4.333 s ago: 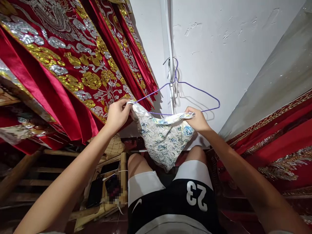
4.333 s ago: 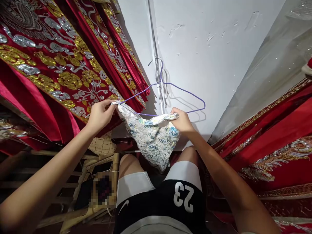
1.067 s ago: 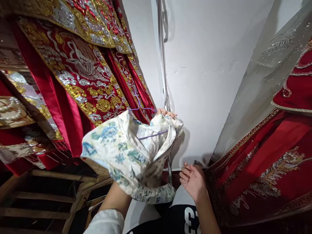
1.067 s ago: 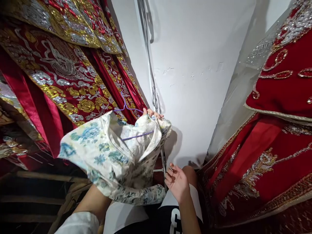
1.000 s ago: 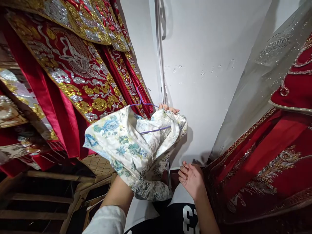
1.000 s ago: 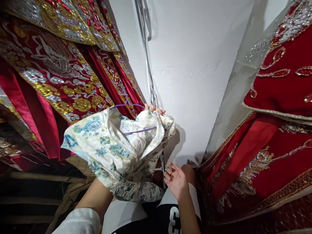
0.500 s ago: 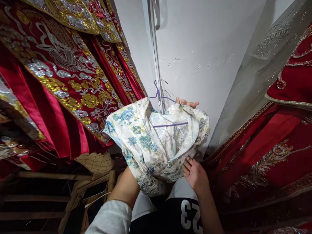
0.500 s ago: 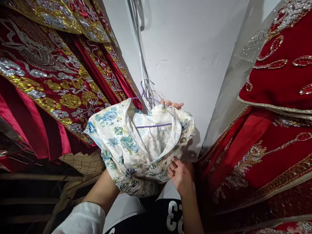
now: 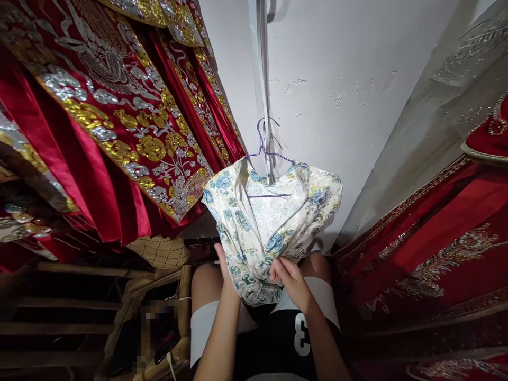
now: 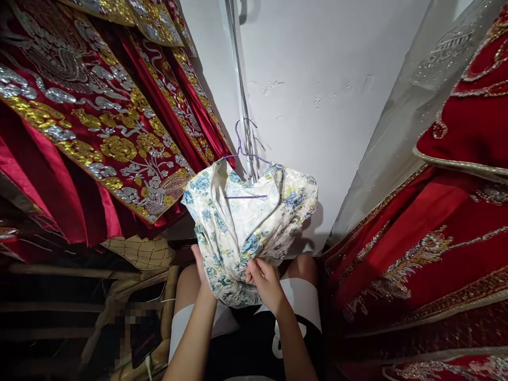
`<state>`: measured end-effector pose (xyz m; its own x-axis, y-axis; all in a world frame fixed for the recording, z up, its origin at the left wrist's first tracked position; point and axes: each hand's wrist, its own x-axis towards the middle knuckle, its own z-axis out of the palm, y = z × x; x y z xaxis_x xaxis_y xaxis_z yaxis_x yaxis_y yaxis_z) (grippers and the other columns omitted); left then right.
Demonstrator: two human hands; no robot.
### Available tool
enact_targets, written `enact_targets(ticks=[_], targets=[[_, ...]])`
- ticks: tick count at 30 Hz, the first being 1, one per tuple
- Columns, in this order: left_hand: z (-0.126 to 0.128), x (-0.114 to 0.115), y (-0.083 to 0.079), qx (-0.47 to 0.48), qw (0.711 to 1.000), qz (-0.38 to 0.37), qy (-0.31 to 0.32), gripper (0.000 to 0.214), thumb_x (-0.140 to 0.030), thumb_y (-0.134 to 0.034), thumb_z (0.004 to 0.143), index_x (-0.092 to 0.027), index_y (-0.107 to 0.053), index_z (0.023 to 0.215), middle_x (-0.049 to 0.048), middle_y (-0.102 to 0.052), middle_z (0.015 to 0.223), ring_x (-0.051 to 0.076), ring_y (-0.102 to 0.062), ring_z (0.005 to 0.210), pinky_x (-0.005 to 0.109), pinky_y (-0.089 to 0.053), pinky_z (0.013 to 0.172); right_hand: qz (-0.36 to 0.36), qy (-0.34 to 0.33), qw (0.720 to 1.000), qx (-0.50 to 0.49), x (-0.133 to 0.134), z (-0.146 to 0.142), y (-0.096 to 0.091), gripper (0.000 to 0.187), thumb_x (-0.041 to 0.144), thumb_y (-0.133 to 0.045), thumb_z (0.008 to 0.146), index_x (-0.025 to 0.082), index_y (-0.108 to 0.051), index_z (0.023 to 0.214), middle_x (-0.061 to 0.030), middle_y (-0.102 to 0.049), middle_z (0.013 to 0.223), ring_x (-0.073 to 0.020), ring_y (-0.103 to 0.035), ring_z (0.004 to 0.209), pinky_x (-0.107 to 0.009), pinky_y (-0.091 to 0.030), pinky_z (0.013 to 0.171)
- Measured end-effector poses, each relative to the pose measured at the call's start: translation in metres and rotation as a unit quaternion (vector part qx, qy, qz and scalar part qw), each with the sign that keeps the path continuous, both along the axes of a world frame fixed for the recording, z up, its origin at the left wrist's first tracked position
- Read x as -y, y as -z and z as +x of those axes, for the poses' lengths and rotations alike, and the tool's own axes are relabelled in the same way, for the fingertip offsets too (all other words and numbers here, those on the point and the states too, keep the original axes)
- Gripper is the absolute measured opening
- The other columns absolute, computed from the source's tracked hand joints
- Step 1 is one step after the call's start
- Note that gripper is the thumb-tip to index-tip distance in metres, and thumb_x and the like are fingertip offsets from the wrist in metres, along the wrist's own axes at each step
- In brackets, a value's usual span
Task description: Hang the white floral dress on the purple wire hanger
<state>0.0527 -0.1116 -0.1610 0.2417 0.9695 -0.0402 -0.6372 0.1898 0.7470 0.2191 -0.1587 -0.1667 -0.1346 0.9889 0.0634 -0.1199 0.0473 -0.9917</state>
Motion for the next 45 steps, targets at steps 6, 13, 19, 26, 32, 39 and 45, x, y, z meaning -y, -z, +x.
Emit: enact_targets(ticks=[6,13,19,26,32,39,45], targets=[[-0.023,-0.001,-0.009,-0.095,0.990,-0.069,0.080,0.060,-0.045,-0.091,0.051,-0.010,-0.077,0.098,0.0168,-0.079,0.098,0.042,-0.070,0.110,0.051,-0.053,0.099,0.003,0.009,1.000,0.026,-0.001,-0.011,-0.015,0.051,0.067,-0.046,0.096,0.021,-0.058,0.078,-0.0006,-0.058,0.069,-0.0162,-0.054,0.064,-0.029,-0.041,0.063],[-0.005,-0.003,-0.005,-0.152,0.985,-0.065,0.045,0.052,-0.045,-0.093,0.053,-0.009,-0.078,0.088,0.0151,-0.079,0.098,0.034,-0.073,0.099,0.044,-0.054,0.097,0.030,0.048,0.997,0.056,-0.004,0.005,-0.011,0.050,0.066,-0.050,0.095,0.021,-0.054,0.073,0.0002,-0.057,0.064,-0.0158,-0.052,0.063,-0.029,-0.040,0.063],[-0.002,-0.001,-0.008,-0.186,0.981,-0.035,0.037,0.064,-0.045,-0.094,0.054,-0.012,-0.077,0.106,0.0144,-0.078,0.107,0.033,-0.070,0.109,0.045,-0.049,0.105,0.031,0.045,0.996,0.070,-0.001,0.009,-0.014,0.049,0.063,-0.052,0.095,0.022,-0.052,0.068,0.0009,-0.054,0.062,-0.0148,-0.048,0.060,-0.029,-0.038,0.062],[-0.015,-0.004,-0.005,-0.235,0.972,0.020,-0.007,0.063,-0.044,-0.089,0.064,-0.016,-0.071,0.117,0.0145,-0.075,0.118,0.033,-0.063,0.122,0.046,-0.042,0.112,0.010,0.055,0.998,0.042,0.000,-0.001,-0.017,0.045,0.055,-0.056,0.092,0.023,-0.047,0.061,0.0020,-0.051,0.055,-0.0143,-0.045,0.054,-0.029,-0.036,0.058],[-0.031,-0.024,0.013,-0.285,0.930,0.017,-0.230,0.047,-0.042,-0.079,0.073,-0.015,-0.065,0.109,0.0143,-0.070,0.112,0.032,-0.062,0.116,0.043,-0.046,0.104,-0.016,0.026,0.998,0.055,0.001,-0.004,-0.011,0.042,0.048,-0.053,0.093,0.023,-0.045,0.060,0.0024,-0.050,0.053,-0.0133,-0.042,0.052,-0.028,-0.035,0.058],[0.025,0.018,0.042,-0.397,0.799,0.224,-0.393,0.032,-0.032,-0.055,0.094,-0.020,-0.054,0.124,0.0125,-0.057,0.124,0.025,-0.055,0.119,0.038,-0.042,0.106,-0.030,0.032,0.999,0.021,0.002,-0.005,-0.009,0.039,0.051,-0.056,0.090,0.021,-0.053,0.064,0.0023,-0.053,0.047,-0.0126,-0.043,0.046,-0.027,-0.033,0.053],[0.057,0.038,0.045,-0.433,0.834,0.277,-0.199,0.016,-0.030,-0.047,0.093,-0.020,-0.059,0.097,0.0073,-0.062,0.095,0.023,-0.059,0.092,0.034,-0.047,0.084,-0.031,0.028,0.999,0.027,0.001,-0.006,-0.015,0.039,0.051,-0.057,0.089,0.020,-0.059,0.066,0.0021,-0.055,0.045,-0.0129,-0.047,0.043,-0.027,-0.035,0.051]])
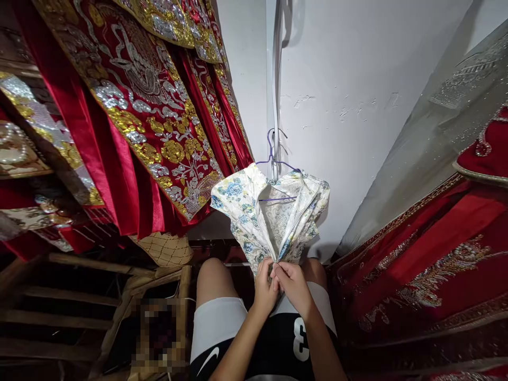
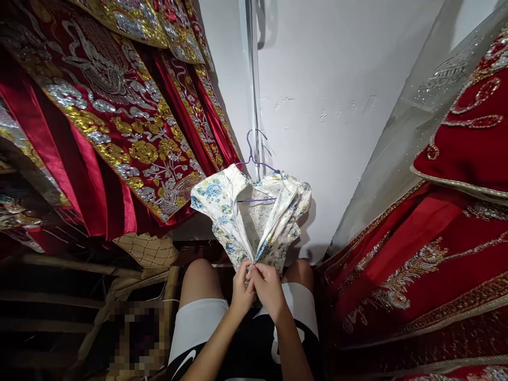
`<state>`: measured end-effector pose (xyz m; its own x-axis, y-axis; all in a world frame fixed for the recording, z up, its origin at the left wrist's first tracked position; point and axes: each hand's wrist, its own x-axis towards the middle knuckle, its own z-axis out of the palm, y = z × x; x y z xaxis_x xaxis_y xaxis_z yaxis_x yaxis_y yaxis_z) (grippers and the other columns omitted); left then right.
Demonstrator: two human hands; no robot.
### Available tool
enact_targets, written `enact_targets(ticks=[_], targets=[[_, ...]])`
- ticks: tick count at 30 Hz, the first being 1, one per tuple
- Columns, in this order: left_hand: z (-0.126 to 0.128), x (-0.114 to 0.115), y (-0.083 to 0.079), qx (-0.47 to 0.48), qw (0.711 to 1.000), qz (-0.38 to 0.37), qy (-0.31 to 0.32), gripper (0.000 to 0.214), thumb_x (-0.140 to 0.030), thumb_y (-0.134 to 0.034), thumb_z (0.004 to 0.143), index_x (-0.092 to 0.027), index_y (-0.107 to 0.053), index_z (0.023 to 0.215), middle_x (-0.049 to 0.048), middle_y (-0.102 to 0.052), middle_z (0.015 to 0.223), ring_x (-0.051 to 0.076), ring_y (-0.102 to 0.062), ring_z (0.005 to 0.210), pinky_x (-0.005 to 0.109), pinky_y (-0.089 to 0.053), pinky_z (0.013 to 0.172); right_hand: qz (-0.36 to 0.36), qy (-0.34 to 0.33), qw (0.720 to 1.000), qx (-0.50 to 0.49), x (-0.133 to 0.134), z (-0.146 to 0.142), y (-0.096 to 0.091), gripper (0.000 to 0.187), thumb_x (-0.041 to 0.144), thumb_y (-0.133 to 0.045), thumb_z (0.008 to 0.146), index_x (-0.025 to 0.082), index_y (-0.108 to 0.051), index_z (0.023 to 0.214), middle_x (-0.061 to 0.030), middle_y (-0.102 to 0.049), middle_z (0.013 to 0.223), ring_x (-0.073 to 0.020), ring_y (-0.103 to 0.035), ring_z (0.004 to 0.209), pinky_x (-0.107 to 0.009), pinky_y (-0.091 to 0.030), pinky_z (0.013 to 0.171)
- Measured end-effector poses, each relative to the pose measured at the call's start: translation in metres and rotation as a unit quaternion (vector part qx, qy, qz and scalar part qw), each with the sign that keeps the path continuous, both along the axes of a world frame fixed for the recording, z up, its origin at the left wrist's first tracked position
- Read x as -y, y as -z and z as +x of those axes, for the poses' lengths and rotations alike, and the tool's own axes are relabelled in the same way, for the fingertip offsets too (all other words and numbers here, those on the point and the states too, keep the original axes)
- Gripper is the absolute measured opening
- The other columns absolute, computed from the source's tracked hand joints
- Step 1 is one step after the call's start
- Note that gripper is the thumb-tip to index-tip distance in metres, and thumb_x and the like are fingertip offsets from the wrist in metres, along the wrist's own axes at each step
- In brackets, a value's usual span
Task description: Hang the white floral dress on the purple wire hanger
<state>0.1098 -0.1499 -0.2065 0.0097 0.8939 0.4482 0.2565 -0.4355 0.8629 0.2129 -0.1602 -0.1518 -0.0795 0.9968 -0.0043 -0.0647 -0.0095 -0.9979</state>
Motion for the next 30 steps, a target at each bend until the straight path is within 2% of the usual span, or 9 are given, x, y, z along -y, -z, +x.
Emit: enact_targets(ticks=[2,5,8,12,18,22,24,27,30], targets=[[-0.001,-0.002,-0.003,-0.004,1.000,-0.006,-0.011,0.017,-0.029,-0.046,0.092,-0.021,-0.052,0.079,0.0033,-0.057,0.079,0.020,-0.054,0.079,0.031,-0.043,0.075,0.017,0.004,1.000,0.011,-0.004,0.000,-0.007,0.038,0.049,-0.056,0.090,0.020,-0.060,0.067,0.0022,-0.056,0.046,-0.0129,-0.047,0.044,-0.027,-0.036,0.051],[-0.005,-0.005,-0.003,-0.015,1.000,-0.011,-0.013,0.021,-0.031,-0.047,0.092,-0.021,-0.048,0.074,0.0014,-0.054,0.073,0.018,-0.052,0.073,0.029,-0.040,0.070,0.036,0.019,0.999,0.027,-0.013,-0.002,-0.020,0.036,0.047,-0.057,0.089,0.020,-0.062,0.067,0.0017,-0.057,0.047,-0.0136,-0.050,0.046,-0.027,-0.037,0.051],[-0.009,-0.005,0.006,-0.029,0.999,-0.031,-0.024,0.023,-0.034,-0.047,0.095,-0.021,-0.048,0.076,0.0014,-0.055,0.074,0.018,-0.052,0.073,0.028,-0.039,0.070,0.034,0.026,0.999,0.021,-0.027,-0.005,-0.035,0.034,0.047,-0.057,0.086,0.020,-0.062,0.067,0.0014,-0.057,0.047,-0.0139,-0.050,0.045,-0.026,-0.036,0.048],[-0.013,-0.009,0.024,-0.047,0.997,-0.051,-0.045,0.026,-0.038,-0.048,0.094,-0.022,-0.044,0.073,0.0001,-0.051,0.071,0.017,-0.049,0.071,0.027,-0.038,0.069,0.064,0.053,0.995,0.050,-0.051,-0.008,-0.058,0.032,0.044,-0.056,0.087,0.019,-0.064,0.069,0.0013,-0.059,0.048,-0.0107,-0.040,0.041,-0.025,-0.029,0.045],[-0.008,-0.008,0.034,-0.049,0.996,-0.074,-0.029,0.032,-0.043,-0.044,0.096,-0.023,-0.037,0.072,-0.0013,-0.043,0.067,0.016,-0.044,0.066,0.027,-0.036,0.065,0.121,0.098,0.987,0.035,-0.103,-0.014,-0.116,0.034,0.044,-0.056,0.090,0.017,-0.065,0.071,-0.0001,-0.064,0.053,-0.0089,-0.038,0.042,-0.023,-0.030,0.045],[0.001,-0.004,0.033,-0.044,0.996,-0.075,-0.001,0.031,-0.042,-0.046,0.095,-0.023,-0.038,0.071,0.0004,-0.049,0.069,0.017,-0.048,0.067,0.027,-0.038,0.066,0.154,0.117,0.981,0.011,-0.109,-0.013,-0.148,0.030,0.042,-0.058,0.090,0.016,-0.066,0.075,0.0004,-0.063,0.055,-0.0078,-0.038,0.042,-0.022,-0.029,0.044],[0.004,-0.002,0.036,-0.046,0.996,-0.077,0.013,0.031,-0.040,-0.046,0.095,-0.023,-0.039,0.071,0.0011,-0.052,0.070,0.017,-0.050,0.068,0.027,-0.038,0.067,0.159,0.120,0.980,-0.004,-0.100,-0.008,-0.152,0.029,0.042,-0.059,0.090,0.017,-0.065,0.076,0.0010,-0.062,0.053,-0.0078,-0.038,0.042,-0.021,-0.028,0.043],[0.002,-0.002,0.040,-0.051,0.995,-0.080,0.032,0.029,-0.040,-0.047,0.096,-0.022,-0.044,0.073,0.0022,-0.056,0.074,0.018,-0.055,0.074,0.028,-0.042,0.071,0.166,0.125,0.978,-0.026,-0.086,0.002,-0.146,0.032,0.043,-0.059,0.089,0.018,-0.062,0.071,0.0017,-0.058,0.049,-0.0082,-0.039,0.041,-0.022,-0.029,0.043],[-0.004,-0.014,0.027,-0.058,0.993,-0.066,0.080,0.027,-0.040,-0.047,0.099,-0.020,-0.054,0.083,0.0045,-0.062,0.083,0.020,-0.059,0.083,0.030,-0.046,0.079,0.174,0.121,0.977,-0.023,-0.081,0.008,-0.137,0.032,0.044,-0.058,0.089,0.019,-0.060,0.069,0.0021,-0.057,0.048,-0.0086,-0.039,0.042,-0.023,-0.030,0.044]])
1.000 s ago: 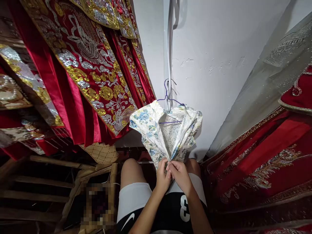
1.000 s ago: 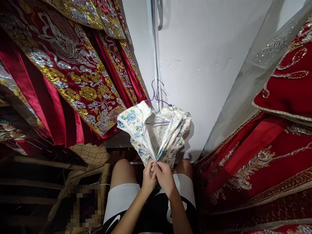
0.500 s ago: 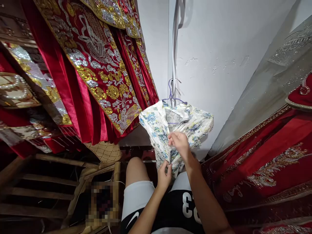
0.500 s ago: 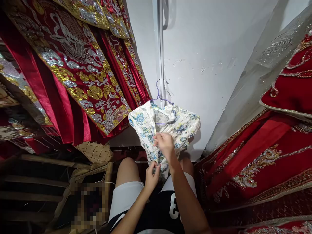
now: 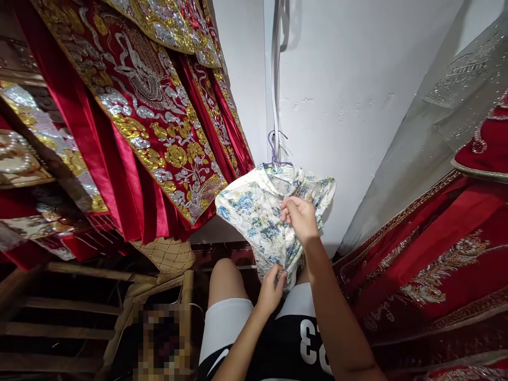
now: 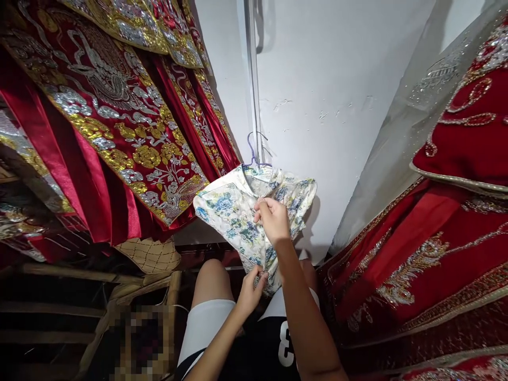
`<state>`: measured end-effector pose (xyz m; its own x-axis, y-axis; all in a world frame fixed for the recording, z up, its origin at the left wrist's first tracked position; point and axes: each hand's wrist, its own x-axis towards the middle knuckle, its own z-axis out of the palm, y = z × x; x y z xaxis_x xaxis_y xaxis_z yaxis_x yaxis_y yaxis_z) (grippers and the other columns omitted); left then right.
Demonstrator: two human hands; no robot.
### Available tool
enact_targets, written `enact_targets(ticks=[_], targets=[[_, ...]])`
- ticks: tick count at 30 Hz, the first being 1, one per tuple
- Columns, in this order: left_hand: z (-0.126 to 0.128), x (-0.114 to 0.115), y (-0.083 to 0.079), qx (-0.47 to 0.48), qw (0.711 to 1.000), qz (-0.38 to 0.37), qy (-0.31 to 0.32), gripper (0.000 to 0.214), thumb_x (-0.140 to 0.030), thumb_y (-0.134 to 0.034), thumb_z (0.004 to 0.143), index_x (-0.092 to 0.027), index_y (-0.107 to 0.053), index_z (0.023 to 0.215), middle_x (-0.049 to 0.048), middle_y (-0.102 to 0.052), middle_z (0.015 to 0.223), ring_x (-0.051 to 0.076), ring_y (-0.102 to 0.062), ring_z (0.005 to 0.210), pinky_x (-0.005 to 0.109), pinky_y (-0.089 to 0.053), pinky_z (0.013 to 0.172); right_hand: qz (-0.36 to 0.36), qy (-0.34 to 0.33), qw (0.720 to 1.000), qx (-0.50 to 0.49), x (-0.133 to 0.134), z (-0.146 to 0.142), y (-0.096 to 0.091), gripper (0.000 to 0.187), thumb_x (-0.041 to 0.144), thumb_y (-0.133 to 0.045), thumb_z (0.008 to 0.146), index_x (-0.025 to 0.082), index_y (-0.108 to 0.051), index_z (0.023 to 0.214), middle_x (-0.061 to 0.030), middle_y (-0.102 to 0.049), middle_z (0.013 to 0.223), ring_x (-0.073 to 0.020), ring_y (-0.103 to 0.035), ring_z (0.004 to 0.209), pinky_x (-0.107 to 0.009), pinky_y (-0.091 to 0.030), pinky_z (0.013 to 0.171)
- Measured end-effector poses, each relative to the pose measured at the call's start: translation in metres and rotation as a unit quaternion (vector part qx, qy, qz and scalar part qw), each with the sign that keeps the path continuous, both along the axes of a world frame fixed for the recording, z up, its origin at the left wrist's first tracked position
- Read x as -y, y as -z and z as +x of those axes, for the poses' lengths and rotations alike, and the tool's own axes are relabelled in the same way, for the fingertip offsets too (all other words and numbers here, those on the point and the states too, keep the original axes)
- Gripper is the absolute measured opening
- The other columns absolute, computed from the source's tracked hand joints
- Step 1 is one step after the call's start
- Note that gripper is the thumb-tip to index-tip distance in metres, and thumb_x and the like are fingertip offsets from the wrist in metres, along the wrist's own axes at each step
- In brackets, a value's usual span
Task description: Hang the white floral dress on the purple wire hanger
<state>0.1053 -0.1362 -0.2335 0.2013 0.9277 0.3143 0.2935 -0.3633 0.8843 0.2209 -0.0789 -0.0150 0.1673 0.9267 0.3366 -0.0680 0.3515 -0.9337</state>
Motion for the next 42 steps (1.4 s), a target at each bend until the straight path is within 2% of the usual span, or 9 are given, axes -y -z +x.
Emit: enact_targets(ticks=[3,10,14,20,24,28,34,38,42], targets=[[-0.006,-0.024,-0.046,0.035,0.997,0.067,0.023,0.025,-0.038,-0.045,0.102,-0.019,-0.061,0.102,0.0076,-0.066,0.096,0.020,-0.061,0.091,0.032,-0.048,0.085,0.004,-0.011,1.000,0.025,-0.003,0.002,-0.001,0.033,0.045,-0.058,0.089,0.019,-0.060,0.070,0.0024,-0.056,0.049,-0.0091,-0.039,0.043,-0.023,-0.030,0.045],[-0.019,-0.084,-0.204,0.042,0.959,0.280,-0.010,0.034,-0.035,-0.041,0.106,-0.019,-0.058,0.131,0.0082,-0.067,0.108,0.018,-0.064,0.095,0.031,-0.049,0.087,0.042,-0.006,0.998,0.054,-0.002,0.001,-0.019,0.029,0.040,-0.056,0.089,0.019,-0.059,0.068,0.0029,-0.054,0.048,-0.0103,-0.045,0.045,-0.023,-0.035,0.048],[-0.020,-0.092,-0.235,-0.058,0.936,0.348,-0.006,0.024,-0.030,-0.046,0.104,-0.017,-0.066,0.102,0.0068,-0.067,0.097,0.018,-0.063,0.091,0.029,-0.048,0.084,0.071,0.009,0.997,0.018,-0.013,-0.003,-0.011,0.031,0.044,-0.056,0.089,0.020,-0.057,0.069,0.0041,-0.052,0.049,-0.0094,-0.044,0.044,-0.023,-0.033,0.048],[-0.035,-0.095,-0.246,-0.053,0.898,0.411,-0.150,0.019,-0.027,-0.051,0.101,-0.018,-0.065,0.092,0.0056,-0.069,0.090,0.019,-0.062,0.090,0.033,-0.045,0.090,0.001,-0.003,1.000,0.021,-0.039,-0.001,0.030,0.029,0.041,-0.063,0.081,0.020,-0.058,0.061,0.0039,-0.052,0.045,-0.0106,-0.045,0.043,-0.024,-0.034,0.048],[-0.079,-0.115,-0.241,0.198,0.900,0.303,-0.244,0.015,-0.027,-0.057,0.098,-0.017,-0.067,0.093,0.0041,-0.070,0.095,0.017,-0.064,0.095,0.029,-0.047,0.094,-0.050,0.009,0.999,0.002,-0.019,0.003,0.067,0.033,0.041,-0.063,0.078,0.021,-0.054,0.053,0.0039,-0.049,0.041,-0.0110,-0.042,0.042,-0.025,-0.033,0.048],[-0.115,-0.121,-0.194,0.577,0.791,-0.005,-0.202,0.023,-0.014,-0.046,0.100,-0.014,-0.069,0.099,0.0069,-0.074,0.095,0.014,-0.069,0.091,0.025,-0.050,0.093,-0.076,-0.013,0.997,-0.017,0.018,-0.005,0.105,0.031,0.038,-0.056,0.080,0.022,-0.052,0.055,0.0038,-0.049,0.043,-0.0114,-0.041,0.044,-0.026,-0.031,0.049],[-0.098,-0.098,-0.095,0.689,0.691,-0.175,-0.130,0.031,-0.015,-0.046,0.098,-0.016,-0.069,0.120,0.0104,-0.077,0.106,0.019,-0.072,0.103,0.030,-0.052,0.096,-0.108,-0.012,0.992,-0.057,0.028,-0.003,0.118,0.027,0.040,-0.055,0.074,0.024,-0.048,0.053,0.0038,-0.045,0.042,-0.0118,-0.038,0.042,-0.027,-0.029,0.048],[-0.075,-0.084,-0.076,0.646,0.730,-0.158,-0.159,0.003,-0.018,-0.066,0.087,-0.016,-0.069,0.086,0.0006,-0.071,0.077,0.014,-0.068,0.075,0.023,-0.053,0.078,-0.143,-0.057,0.988,-0.004,0.030,0.014,0.119,0.026,0.038,-0.053,0.074,0.024,-0.050,0.052,0.0040,-0.043,0.041,-0.0113,-0.037,0.042,-0.027,-0.027,0.048],[-0.054,-0.066,-0.101,0.584,0.799,-0.127,-0.072,0.023,-0.023,-0.081,0.071,-0.017,-0.061,0.079,-0.0043,-0.061,0.075,0.009,-0.058,0.066,0.017,-0.047,0.066,-0.245,-0.274,0.922,0.122,0.036,0.021,0.131,0.032,0.042,-0.059,0.077,0.020,-0.055,0.054,0.0042,-0.046,0.039,-0.0090,-0.037,0.038,-0.025,-0.026,0.047]])
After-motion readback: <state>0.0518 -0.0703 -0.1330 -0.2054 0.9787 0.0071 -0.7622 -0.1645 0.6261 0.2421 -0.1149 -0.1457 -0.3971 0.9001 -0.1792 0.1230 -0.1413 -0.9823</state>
